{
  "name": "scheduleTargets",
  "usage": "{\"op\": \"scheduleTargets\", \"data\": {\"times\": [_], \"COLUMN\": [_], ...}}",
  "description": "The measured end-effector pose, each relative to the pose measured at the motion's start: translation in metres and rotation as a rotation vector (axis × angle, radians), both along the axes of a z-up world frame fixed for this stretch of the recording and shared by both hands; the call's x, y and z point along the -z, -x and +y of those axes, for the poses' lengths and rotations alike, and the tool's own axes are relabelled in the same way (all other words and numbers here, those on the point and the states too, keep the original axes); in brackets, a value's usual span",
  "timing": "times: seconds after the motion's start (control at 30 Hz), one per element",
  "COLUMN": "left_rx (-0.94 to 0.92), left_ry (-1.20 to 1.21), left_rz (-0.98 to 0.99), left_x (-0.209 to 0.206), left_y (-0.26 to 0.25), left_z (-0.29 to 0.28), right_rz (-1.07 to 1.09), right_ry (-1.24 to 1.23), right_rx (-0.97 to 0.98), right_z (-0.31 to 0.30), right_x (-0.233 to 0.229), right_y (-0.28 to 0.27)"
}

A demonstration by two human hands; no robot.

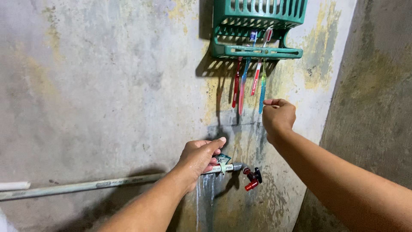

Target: The person scrubs a green soap dish with a brush under running water, then rinses several toothbrushes and places them in a wall-mounted holder. They also rinse a toothpaste tube and a blue cup, and wipe the cup with a cloth.

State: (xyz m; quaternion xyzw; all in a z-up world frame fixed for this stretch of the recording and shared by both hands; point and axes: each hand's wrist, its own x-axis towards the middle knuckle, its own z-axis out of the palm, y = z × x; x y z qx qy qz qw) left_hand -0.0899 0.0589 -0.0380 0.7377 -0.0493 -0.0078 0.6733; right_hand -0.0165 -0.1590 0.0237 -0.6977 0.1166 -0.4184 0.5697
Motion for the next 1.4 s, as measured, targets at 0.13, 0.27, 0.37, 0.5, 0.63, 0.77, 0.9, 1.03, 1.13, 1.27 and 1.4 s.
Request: {"op": "scheduleTargets", "data": {"times": [0.13, 0.27, 0.37, 0.5, 0.63, 0.77, 0.9, 1.03, 1.13, 1.27, 1.4], "left_rx": [-0.053, -0.140, -0.216, -0.323, -0.454, -0.582, -0.726, -0.899, -1.012, -1.104, -1.178], "left_ry": [0.014, 0.020, 0.039, 0.085, 0.128, 0.156, 0.206, 0.202, 0.207, 0.258, 0.249], "left_rz": [0.036, 0.056, 0.092, 0.131, 0.221, 0.300, 0.300, 0.398, 0.434, 0.447, 0.510], "left_x": [0.009, 0.013, 0.017, 0.034, 0.064, 0.101, 0.125, 0.134, 0.138, 0.149, 0.157], "left_y": [0.020, 0.039, 0.057, 0.088, 0.127, 0.184, 0.248, 0.309, 0.355, 0.415, 0.468], "left_z": [0.018, 0.036, 0.047, 0.065, 0.080, 0.103, 0.128, 0.156, 0.176, 0.212, 0.252], "right_rz": [0.100, 0.203, 0.237, 0.298, 0.491, 0.607, 0.787, 0.860, 0.836, 0.683, 0.605], "right_ry": [0.029, 0.071, 0.073, 0.006, 0.093, 0.057, 0.128, 0.297, 0.423, 0.544, 0.985], "right_rx": [-0.090, -0.186, -0.343, -0.587, -0.764, -0.975, -1.125, -1.313, -1.471, -1.712, -1.517], "right_z": [0.032, 0.061, 0.077, 0.107, 0.131, 0.171, 0.212, 0.254, 0.293, 0.356, 0.437], "right_x": [0.034, 0.058, 0.073, 0.100, 0.135, 0.178, 0.212, 0.234, 0.241, 0.249, 0.261], "right_y": [0.015, 0.020, 0.023, 0.025, 0.040, 0.075, 0.124, 0.181, 0.225, 0.283, 0.330]}}
